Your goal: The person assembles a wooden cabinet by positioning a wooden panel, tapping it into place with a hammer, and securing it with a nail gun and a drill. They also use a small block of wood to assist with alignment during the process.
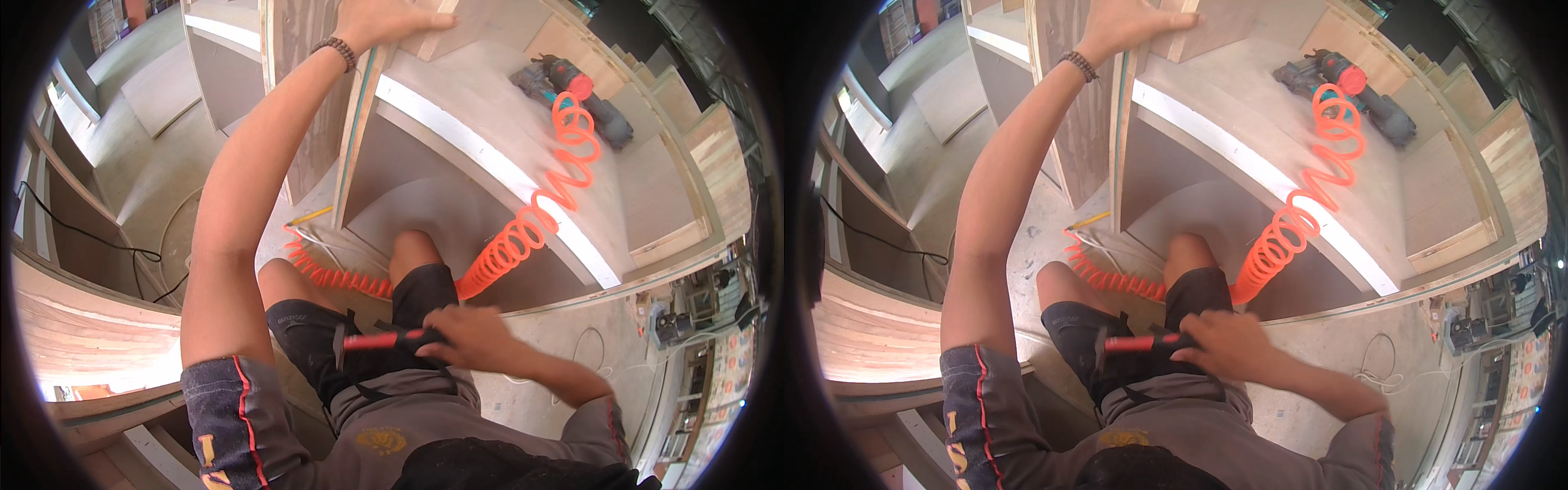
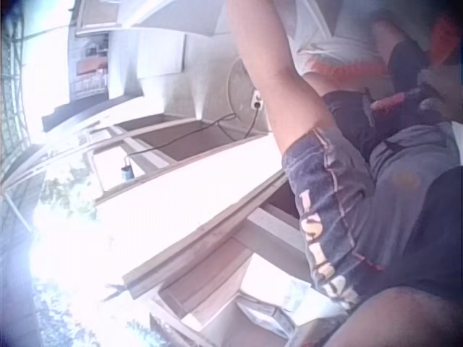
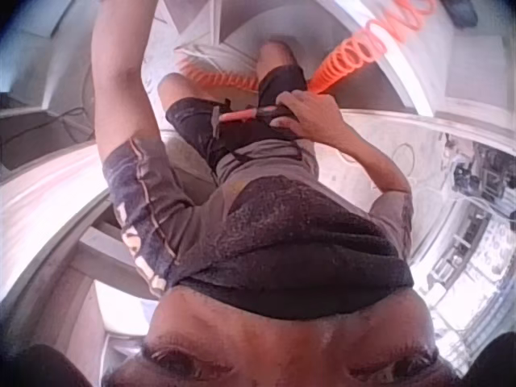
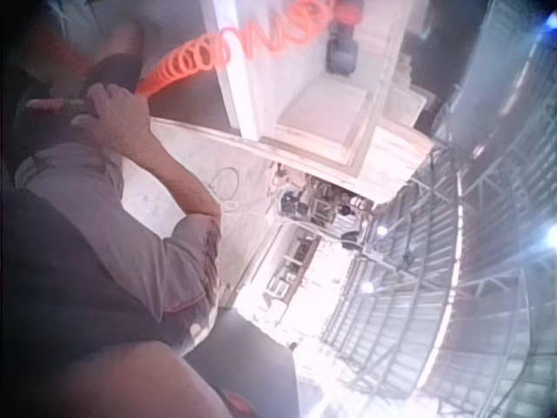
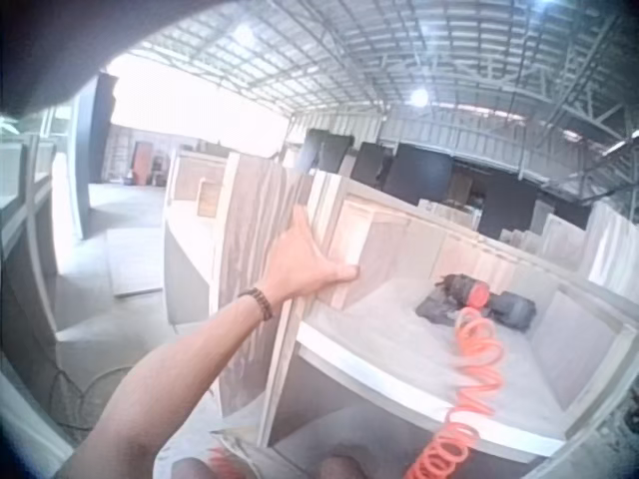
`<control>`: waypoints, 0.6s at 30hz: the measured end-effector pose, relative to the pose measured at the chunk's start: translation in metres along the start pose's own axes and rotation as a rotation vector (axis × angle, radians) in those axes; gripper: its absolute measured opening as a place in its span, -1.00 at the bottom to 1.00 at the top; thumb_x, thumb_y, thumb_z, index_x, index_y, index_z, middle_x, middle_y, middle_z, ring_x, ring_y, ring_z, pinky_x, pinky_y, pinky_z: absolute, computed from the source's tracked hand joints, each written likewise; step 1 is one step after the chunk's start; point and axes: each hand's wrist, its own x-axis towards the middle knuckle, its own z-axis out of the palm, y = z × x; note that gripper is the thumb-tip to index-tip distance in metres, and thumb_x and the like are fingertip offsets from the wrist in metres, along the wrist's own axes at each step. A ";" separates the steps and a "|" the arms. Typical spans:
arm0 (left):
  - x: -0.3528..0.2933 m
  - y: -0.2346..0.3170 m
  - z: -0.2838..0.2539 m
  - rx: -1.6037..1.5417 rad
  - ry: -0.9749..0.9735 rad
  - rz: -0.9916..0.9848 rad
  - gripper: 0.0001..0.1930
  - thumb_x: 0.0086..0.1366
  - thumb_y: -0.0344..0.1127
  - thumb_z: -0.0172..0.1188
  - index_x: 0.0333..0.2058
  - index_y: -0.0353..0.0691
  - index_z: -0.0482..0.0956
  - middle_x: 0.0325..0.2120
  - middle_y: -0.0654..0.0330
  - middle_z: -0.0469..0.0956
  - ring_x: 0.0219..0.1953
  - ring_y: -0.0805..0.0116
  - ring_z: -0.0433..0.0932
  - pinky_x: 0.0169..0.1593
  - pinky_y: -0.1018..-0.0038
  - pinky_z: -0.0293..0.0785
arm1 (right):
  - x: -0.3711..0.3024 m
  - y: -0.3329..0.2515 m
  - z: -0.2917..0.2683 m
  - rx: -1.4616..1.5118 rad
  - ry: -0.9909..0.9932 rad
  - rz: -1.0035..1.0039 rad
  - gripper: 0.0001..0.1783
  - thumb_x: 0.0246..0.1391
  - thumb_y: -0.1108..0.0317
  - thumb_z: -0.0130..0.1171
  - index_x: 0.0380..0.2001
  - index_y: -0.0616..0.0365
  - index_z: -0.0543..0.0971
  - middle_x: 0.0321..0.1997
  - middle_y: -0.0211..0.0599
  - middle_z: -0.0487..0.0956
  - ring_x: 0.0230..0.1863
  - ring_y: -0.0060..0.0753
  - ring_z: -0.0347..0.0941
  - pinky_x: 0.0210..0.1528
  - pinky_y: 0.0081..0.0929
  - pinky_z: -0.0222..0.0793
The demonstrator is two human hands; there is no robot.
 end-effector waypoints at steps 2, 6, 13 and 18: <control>0.001 -0.006 -0.002 0.007 0.020 0.019 0.16 -0.22 0.21 0.59 0.12 -0.57 0.17 -0.20 -0.37 0.62 -0.11 -0.27 0.66 0.00 0.11 0.61 | 0.011 0.000 -0.061 -0.165 0.161 -0.048 -0.61 0.17 -0.03 0.30 -0.04 -0.10 0.57 -0.41 -0.34 0.52 -0.44 -0.23 0.58 -0.53 -0.25 0.43; 0.003 -0.005 -0.003 0.030 -0.018 0.008 0.23 -0.21 0.22 0.59 0.16 -0.63 0.13 -0.20 -0.36 0.62 -0.12 -0.26 0.67 -0.01 0.12 0.62 | 0.029 0.021 -0.129 -0.544 0.452 0.020 -0.41 0.17 0.08 0.33 0.29 -0.36 0.49 -0.41 -0.34 0.40 -0.57 -0.26 0.45 -0.64 -0.30 0.35; 0.003 -0.007 0.001 0.035 0.024 0.042 0.30 -0.21 0.25 0.58 0.21 -0.70 0.08 -0.21 -0.36 0.62 -0.13 -0.25 0.67 -0.02 0.12 0.62 | 0.073 0.058 -0.199 -0.927 0.614 -0.074 -0.38 0.22 0.13 0.28 0.35 -0.43 0.44 -0.45 -0.34 0.41 -0.63 -0.24 0.42 -0.63 -0.32 0.38; 0.006 -0.014 0.001 0.047 -0.002 0.046 0.30 -0.21 0.27 0.58 0.19 -0.69 0.09 -0.22 -0.36 0.62 -0.14 -0.25 0.67 -0.03 0.11 0.62 | 0.083 0.061 -0.224 -0.916 0.570 -0.256 -0.29 0.17 0.24 0.33 0.38 -0.48 0.42 -0.47 -0.31 0.41 -0.58 -0.24 0.48 -0.64 -0.27 0.33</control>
